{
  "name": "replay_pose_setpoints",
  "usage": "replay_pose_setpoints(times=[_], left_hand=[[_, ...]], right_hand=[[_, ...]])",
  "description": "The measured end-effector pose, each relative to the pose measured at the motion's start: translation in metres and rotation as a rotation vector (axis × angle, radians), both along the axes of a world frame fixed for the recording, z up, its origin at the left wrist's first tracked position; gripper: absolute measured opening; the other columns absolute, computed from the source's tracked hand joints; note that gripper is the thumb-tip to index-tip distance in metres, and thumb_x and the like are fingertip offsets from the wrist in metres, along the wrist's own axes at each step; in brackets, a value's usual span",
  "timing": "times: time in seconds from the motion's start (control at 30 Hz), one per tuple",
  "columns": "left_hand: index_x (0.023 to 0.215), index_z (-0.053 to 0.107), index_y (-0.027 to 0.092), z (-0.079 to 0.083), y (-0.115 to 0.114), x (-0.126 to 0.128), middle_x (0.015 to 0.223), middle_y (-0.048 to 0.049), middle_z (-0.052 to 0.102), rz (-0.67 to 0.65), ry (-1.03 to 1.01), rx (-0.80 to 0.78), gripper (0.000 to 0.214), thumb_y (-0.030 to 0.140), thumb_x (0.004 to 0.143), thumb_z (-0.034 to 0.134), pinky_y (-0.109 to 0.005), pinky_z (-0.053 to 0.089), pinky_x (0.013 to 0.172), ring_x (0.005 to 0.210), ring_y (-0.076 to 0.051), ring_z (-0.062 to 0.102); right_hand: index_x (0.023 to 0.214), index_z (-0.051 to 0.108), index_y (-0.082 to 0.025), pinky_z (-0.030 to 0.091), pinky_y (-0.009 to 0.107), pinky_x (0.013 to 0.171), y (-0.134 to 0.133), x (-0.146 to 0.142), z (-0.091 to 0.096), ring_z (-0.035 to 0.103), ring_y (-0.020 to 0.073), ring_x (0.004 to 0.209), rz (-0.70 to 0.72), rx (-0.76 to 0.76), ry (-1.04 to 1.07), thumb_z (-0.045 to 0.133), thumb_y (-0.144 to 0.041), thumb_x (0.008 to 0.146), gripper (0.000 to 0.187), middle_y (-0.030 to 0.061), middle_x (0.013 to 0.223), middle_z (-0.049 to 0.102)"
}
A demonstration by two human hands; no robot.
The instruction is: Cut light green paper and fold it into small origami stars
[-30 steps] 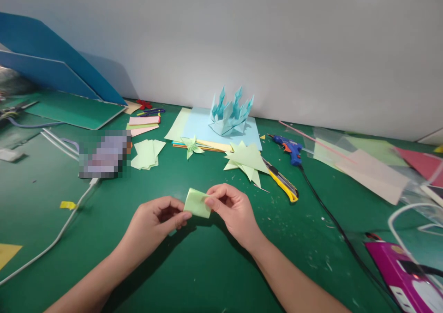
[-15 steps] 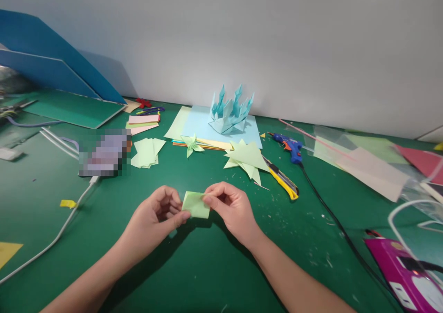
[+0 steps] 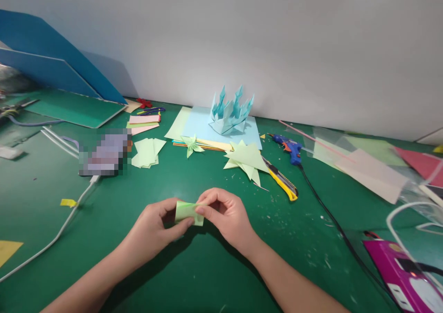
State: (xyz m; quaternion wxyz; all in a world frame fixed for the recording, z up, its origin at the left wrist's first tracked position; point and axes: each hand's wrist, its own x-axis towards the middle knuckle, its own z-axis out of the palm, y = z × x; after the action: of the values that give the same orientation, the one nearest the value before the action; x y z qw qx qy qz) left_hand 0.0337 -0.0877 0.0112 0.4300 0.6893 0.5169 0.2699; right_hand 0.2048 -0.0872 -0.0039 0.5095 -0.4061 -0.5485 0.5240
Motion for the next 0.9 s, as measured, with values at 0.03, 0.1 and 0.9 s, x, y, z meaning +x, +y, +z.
replay_pose_setpoints(times=[0.03,0.1,0.9], left_hand=[[0.063,0.057,0.016,0.0,0.0,0.0,0.056,0.0036,0.049,0.015,-0.025,-0.005,0.014,0.027,0.073,0.058,-0.022,0.031,0.05,0.053,-0.011,0.042],[0.071,0.062,0.016,0.001,0.001,0.0,0.062,0.0009,0.057,0.045,-0.104,-0.032,0.013,0.029,0.073,0.059,-0.023,0.037,0.053,0.057,-0.013,0.049],[0.067,0.06,0.019,0.006,0.007,-0.013,0.06,0.0001,0.06,0.165,0.173,0.237,0.017,0.03,0.078,0.054,-0.025,0.038,0.056,0.057,-0.016,0.052]], right_hand=[[0.068,0.063,-0.02,0.047,0.026,0.062,0.0,0.0,0.0,0.056,0.0131,0.066,0.017,0.002,-0.014,0.074,-0.036,0.07,0.02,0.0005,0.073,0.062],[0.078,0.065,-0.021,0.048,0.027,0.064,-0.001,-0.001,0.0,0.057,0.0145,0.068,0.078,-0.004,-0.08,0.076,-0.038,0.067,0.023,0.0008,0.075,0.063],[0.06,0.056,-0.019,0.041,0.023,0.05,0.006,0.01,-0.001,0.047,0.0104,0.053,0.026,-0.046,-0.288,0.064,-0.027,0.07,0.015,-0.0022,0.058,0.055]])
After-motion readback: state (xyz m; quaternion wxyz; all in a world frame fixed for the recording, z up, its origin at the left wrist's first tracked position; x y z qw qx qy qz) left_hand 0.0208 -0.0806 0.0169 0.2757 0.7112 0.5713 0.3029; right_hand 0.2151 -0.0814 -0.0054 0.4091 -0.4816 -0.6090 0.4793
